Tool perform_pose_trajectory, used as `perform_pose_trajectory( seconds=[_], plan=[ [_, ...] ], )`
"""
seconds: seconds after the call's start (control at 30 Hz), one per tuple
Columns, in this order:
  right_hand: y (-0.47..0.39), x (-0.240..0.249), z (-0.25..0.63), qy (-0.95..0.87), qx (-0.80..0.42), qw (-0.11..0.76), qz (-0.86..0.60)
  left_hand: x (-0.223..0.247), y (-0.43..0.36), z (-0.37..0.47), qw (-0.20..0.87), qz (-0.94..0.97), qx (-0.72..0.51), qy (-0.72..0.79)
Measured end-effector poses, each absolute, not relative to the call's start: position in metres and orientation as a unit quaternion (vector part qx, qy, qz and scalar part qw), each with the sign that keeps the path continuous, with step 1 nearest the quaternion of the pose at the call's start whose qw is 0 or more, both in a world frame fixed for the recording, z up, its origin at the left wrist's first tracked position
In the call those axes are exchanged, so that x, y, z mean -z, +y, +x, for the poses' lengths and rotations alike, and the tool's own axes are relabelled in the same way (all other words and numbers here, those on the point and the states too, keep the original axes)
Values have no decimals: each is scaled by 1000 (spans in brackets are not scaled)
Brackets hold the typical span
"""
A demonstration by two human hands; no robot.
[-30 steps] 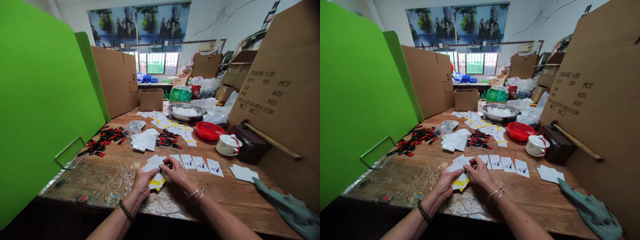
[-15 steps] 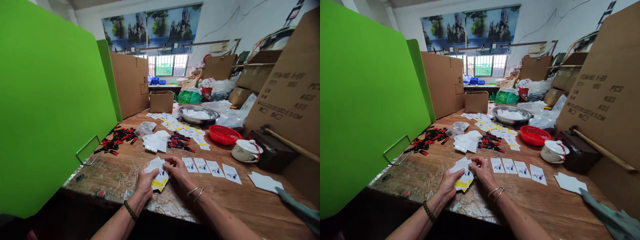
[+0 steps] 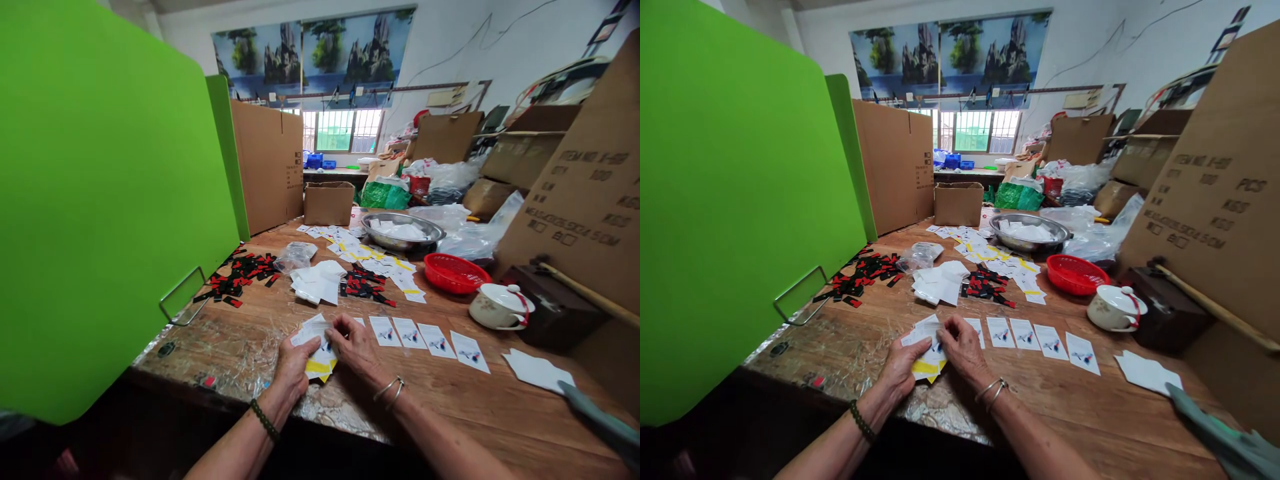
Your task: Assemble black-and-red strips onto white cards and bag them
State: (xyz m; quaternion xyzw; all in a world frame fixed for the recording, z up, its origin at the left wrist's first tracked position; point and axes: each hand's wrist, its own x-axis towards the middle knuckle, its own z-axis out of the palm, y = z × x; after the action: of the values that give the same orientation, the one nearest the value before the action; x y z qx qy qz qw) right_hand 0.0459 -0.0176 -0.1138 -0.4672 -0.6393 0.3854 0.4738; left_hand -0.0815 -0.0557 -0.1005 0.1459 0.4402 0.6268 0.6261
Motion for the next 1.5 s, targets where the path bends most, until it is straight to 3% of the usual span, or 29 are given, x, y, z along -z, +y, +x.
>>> perform_pose_trajectory(
  seconds=[0.17,0.37,0.6,0.83,1.1,1.27,1.5],
  plan=[
    [-8,117,53,-575,-476,439,-501,99,-54,-81,642,144,-617,432],
    [-11,112,54,-568,-447,450,-524,96,-54,-80,643,151,-618,426],
    [-8,116,53,-557,-509,423,-502,96,-53,-84,637,132,-624,433],
    [-10,118,50,-466,-639,417,-448,94,-54,-84,652,122,-620,419],
    [1,115,61,-516,-525,427,-526,101,-50,-89,621,145,-638,433],
    [17,109,71,-636,-336,364,-591,102,-46,-103,589,130,-650,463],
    [19,116,58,-694,-268,291,-601,103,-49,-114,586,127,-650,467]
  ],
)
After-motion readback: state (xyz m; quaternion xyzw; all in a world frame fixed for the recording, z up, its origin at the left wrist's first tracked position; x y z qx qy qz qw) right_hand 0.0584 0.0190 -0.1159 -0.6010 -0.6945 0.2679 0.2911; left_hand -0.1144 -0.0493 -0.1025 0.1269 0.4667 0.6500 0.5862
